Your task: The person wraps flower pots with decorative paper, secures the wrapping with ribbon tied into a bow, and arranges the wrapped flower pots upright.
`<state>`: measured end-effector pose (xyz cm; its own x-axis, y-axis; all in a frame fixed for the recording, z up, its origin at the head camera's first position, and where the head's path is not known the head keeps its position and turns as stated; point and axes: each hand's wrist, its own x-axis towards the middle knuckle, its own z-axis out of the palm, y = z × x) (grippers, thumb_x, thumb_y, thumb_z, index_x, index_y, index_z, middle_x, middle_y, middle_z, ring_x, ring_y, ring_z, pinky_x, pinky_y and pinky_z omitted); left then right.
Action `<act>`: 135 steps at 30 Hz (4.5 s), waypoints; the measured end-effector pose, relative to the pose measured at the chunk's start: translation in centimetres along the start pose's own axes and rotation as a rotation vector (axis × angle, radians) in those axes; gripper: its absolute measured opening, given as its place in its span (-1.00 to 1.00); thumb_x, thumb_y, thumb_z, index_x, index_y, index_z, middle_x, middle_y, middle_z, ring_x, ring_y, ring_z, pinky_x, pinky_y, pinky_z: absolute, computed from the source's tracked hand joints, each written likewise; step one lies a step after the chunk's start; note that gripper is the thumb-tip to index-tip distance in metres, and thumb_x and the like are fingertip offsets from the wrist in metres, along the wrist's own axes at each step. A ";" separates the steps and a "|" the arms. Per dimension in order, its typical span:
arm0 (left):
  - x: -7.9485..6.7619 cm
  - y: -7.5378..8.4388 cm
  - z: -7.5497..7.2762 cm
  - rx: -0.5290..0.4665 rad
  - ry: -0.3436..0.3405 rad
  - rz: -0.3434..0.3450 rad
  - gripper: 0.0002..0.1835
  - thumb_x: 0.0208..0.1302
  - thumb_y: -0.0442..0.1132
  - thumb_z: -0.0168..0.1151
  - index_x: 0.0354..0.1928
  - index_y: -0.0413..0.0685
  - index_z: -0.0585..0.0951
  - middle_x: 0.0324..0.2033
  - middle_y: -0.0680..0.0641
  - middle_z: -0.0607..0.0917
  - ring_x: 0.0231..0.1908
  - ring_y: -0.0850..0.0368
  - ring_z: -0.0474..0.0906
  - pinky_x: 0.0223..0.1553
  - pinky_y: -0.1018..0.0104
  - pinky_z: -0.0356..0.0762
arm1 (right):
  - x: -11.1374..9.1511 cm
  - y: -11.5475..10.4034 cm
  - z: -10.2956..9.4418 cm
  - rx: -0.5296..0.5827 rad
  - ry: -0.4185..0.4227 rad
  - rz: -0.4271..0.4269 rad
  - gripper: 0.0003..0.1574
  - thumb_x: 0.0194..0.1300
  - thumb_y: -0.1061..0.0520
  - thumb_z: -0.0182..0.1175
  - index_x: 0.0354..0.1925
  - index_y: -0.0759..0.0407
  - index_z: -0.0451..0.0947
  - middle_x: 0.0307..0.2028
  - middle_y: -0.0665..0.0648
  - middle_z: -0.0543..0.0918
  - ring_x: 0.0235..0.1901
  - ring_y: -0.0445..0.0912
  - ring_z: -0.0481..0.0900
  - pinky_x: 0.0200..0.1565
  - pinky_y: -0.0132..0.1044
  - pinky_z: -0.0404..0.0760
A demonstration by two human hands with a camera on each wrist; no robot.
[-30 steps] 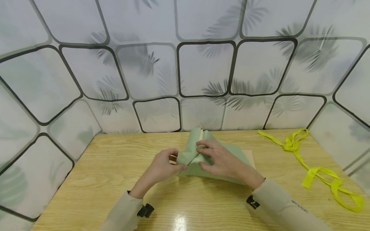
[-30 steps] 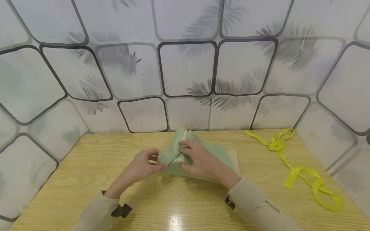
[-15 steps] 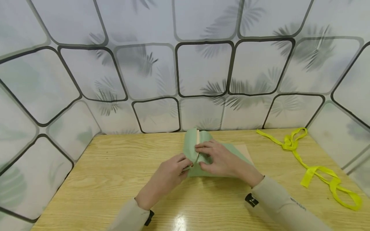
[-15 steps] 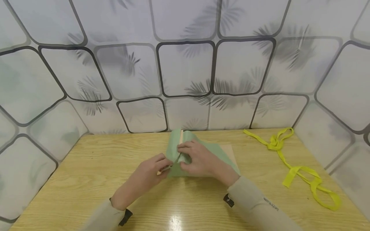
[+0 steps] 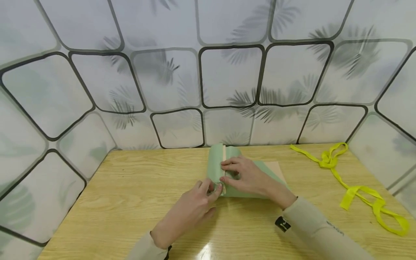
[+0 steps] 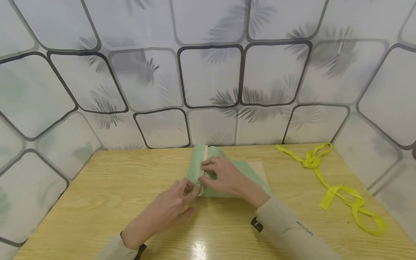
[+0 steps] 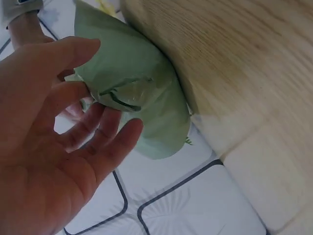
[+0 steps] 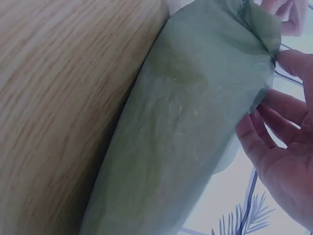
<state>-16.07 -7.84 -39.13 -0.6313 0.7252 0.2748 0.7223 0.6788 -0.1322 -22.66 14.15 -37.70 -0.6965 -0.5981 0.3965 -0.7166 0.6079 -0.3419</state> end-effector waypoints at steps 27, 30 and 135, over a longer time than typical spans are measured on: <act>5.1 -4.3 1.1 -0.412 0.041 -0.147 -0.37 -0.03 0.04 0.47 0.09 0.00 0.51 0.30 0.01 0.42 0.26 0.07 0.39 0.26 0.18 0.38 | -1.5 1.3 -1.4 0.405 -0.047 0.195 -0.48 0.21 -0.08 0.29 0.11 0.06 0.55 0.14 0.00 0.58 0.02 -0.11 0.60 -0.10 -0.40 0.64; 5.3 -4.1 1.0 -0.356 0.049 -0.129 -0.37 -0.06 0.03 0.49 0.07 0.05 0.50 0.27 -0.01 0.46 0.21 0.06 0.45 0.20 0.20 0.44 | -2.8 1.8 -2.1 0.412 0.021 0.282 -0.54 0.26 -0.09 0.24 0.08 0.04 0.57 0.08 0.03 0.62 0.03 -0.08 0.61 -0.11 -0.39 0.65; 6.1 -1.4 0.1 0.146 0.100 -0.005 -0.41 0.03 -0.10 0.40 0.16 0.48 0.53 -0.18 -0.02 0.48 -0.37 0.12 0.34 -0.62 0.52 0.32 | -3.0 -3.1 1.0 0.967 0.413 0.890 -0.53 0.52 -0.04 -0.20 0.21 0.17 0.36 0.14 0.16 0.49 0.10 -0.05 0.48 0.04 -0.28 0.55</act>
<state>-20.98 -4.33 -37.35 -0.5983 0.7116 0.3685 0.6660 0.6972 -0.2651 -18.40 13.52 -38.66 -0.9899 0.0982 -0.1023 0.1025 -0.0030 -0.9947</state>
